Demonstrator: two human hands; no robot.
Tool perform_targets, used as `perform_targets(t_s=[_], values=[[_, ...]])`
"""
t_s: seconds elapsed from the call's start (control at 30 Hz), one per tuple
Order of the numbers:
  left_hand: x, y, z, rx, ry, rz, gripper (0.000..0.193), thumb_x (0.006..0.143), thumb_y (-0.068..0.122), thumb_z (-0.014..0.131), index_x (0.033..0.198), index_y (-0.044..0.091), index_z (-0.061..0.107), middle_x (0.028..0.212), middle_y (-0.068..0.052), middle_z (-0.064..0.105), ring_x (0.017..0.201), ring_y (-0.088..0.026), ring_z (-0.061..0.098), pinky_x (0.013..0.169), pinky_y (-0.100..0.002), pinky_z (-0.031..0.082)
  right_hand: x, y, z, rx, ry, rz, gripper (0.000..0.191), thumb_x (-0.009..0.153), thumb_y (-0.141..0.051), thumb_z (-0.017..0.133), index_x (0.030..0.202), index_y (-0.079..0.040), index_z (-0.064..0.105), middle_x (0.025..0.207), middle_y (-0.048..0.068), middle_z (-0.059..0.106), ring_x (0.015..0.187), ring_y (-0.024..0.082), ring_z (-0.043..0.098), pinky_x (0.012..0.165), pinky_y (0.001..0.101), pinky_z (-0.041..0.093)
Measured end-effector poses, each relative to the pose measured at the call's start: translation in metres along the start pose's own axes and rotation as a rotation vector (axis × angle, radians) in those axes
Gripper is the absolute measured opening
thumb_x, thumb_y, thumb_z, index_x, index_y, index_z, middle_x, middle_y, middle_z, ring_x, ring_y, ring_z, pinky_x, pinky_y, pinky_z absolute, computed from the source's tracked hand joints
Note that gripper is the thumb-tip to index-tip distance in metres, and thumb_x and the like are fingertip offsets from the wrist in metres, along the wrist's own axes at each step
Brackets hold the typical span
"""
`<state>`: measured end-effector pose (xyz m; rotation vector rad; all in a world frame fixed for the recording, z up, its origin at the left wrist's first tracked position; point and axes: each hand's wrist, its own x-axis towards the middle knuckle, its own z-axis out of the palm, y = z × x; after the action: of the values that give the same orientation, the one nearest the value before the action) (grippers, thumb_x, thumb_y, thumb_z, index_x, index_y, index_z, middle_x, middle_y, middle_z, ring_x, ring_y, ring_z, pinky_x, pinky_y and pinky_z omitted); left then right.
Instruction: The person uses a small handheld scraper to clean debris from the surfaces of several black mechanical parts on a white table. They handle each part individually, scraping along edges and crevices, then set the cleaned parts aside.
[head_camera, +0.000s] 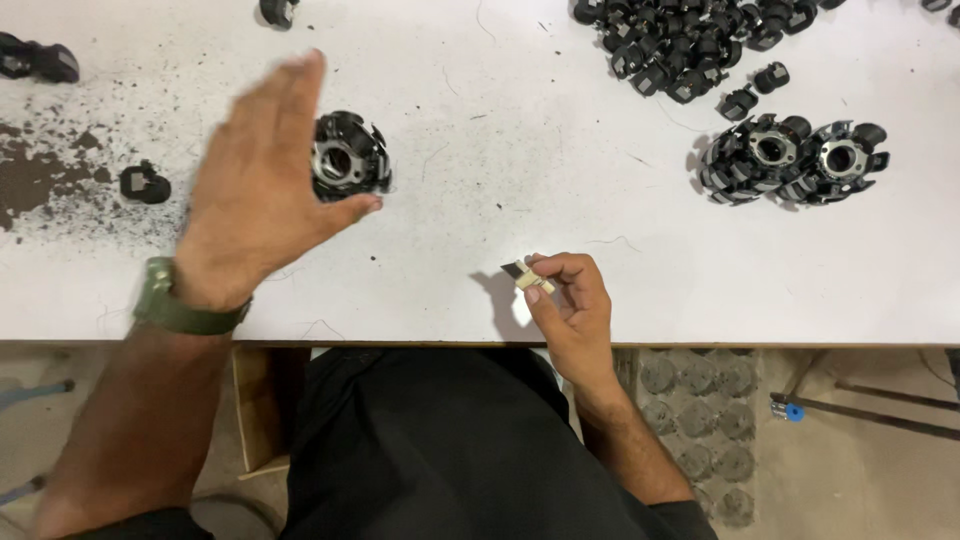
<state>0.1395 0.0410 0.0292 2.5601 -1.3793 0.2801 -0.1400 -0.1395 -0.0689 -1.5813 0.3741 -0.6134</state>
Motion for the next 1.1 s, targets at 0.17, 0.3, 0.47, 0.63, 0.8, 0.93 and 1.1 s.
perform_targets(t_s=[0.17, 0.3, 0.47, 0.63, 0.8, 0.93, 1.1], values=[[-0.006, 0.003, 0.024, -0.283, 0.017, 0.062, 0.11, 0.079, 0.031, 0.088, 0.16, -0.003, 0.022, 0.137, -0.024, 0.059, 0.118, -0.037, 0.056, 0.092, -0.048, 0.053, -0.005, 0.0, 0.001, 0.002, 0.045, -0.049, 0.024, 0.101, 0.0, 0.063, 0.123, -0.005, 0.055, 0.122, 0.009, 0.06, 0.128, 0.019, 0.058, 0.114, 0.0377, 0.047], [-0.018, 0.015, 0.005, -0.325, 0.11, 0.168, 0.11, 0.078, 0.025, 0.084, 0.16, -0.006, 0.018, 0.137, -0.025, 0.058, 0.117, -0.037, 0.056, 0.092, -0.047, 0.053, -0.007, 0.001, -0.005, 0.008, 0.085, -0.031, 0.024, 0.1, 0.0, 0.065, 0.122, -0.005, 0.055, 0.124, 0.009, 0.062, 0.124, 0.018, 0.059, 0.111, 0.0363, 0.048], [-0.029, 0.079, 0.002, -0.479, -0.374, 0.171, 0.109, 0.079, 0.028, 0.08, 0.161, 0.0, 0.014, 0.128, -0.02, 0.059, 0.103, -0.029, 0.059, 0.089, -0.041, 0.055, -0.006, 0.0, -0.004, 0.006, 0.121, -0.073, 0.024, 0.102, -0.002, 0.066, 0.123, -0.004, 0.054, 0.125, 0.009, 0.06, 0.126, 0.017, 0.058, 0.115, 0.0374, 0.047], [-0.041, 0.107, 0.027, -0.579, -0.081, 0.306, 0.103, 0.072, 0.032, 0.087, 0.153, 0.0, 0.032, 0.134, -0.028, 0.055, 0.124, -0.042, 0.053, 0.103, -0.053, 0.046, -0.014, -0.004, -0.001, -0.211, 0.095, -0.13, 0.024, 0.102, -0.003, 0.068, 0.122, -0.005, 0.055, 0.12, 0.008, 0.063, 0.127, 0.02, 0.061, 0.127, 0.0452, 0.038], [-0.058, 0.103, 0.038, -0.613, 0.056, 0.291, 0.042, 0.084, 0.021, 0.081, 0.119, 0.007, 0.062, 0.143, -0.021, 0.058, 0.133, -0.036, 0.056, 0.108, -0.047, 0.048, -0.013, -0.012, 0.004, -0.436, 0.04, -0.214, 0.023, 0.1, -0.005, 0.07, 0.119, -0.009, 0.058, 0.11, 0.006, 0.07, 0.115, 0.021, 0.068, 0.129, 0.0531, 0.038], [-0.061, 0.108, 0.048, -0.613, 0.05, 0.13, 0.025, 0.083, 0.019, 0.081, 0.1, 0.005, 0.068, 0.13, -0.015, 0.062, 0.121, -0.034, 0.06, 0.1, -0.048, 0.048, -0.008, -0.02, 0.014, -0.476, -0.021, -0.268, 0.024, 0.097, -0.004, 0.07, 0.117, -0.008, 0.057, 0.108, 0.006, 0.07, 0.114, 0.022, 0.069, 0.128, 0.0576, 0.035], [-0.069, 0.11, 0.057, -0.639, 0.087, 0.041, 0.017, 0.086, 0.013, 0.078, 0.1, 0.007, 0.072, 0.132, -0.011, 0.065, 0.116, -0.029, 0.062, 0.097, -0.045, 0.048, -0.002, -0.024, 0.028, -0.734, -0.032, -0.365, 0.024, 0.089, -0.003, 0.076, 0.109, -0.008, 0.064, 0.104, 0.007, 0.071, 0.109, 0.024, 0.068, 0.121, 0.0565, 0.038]])
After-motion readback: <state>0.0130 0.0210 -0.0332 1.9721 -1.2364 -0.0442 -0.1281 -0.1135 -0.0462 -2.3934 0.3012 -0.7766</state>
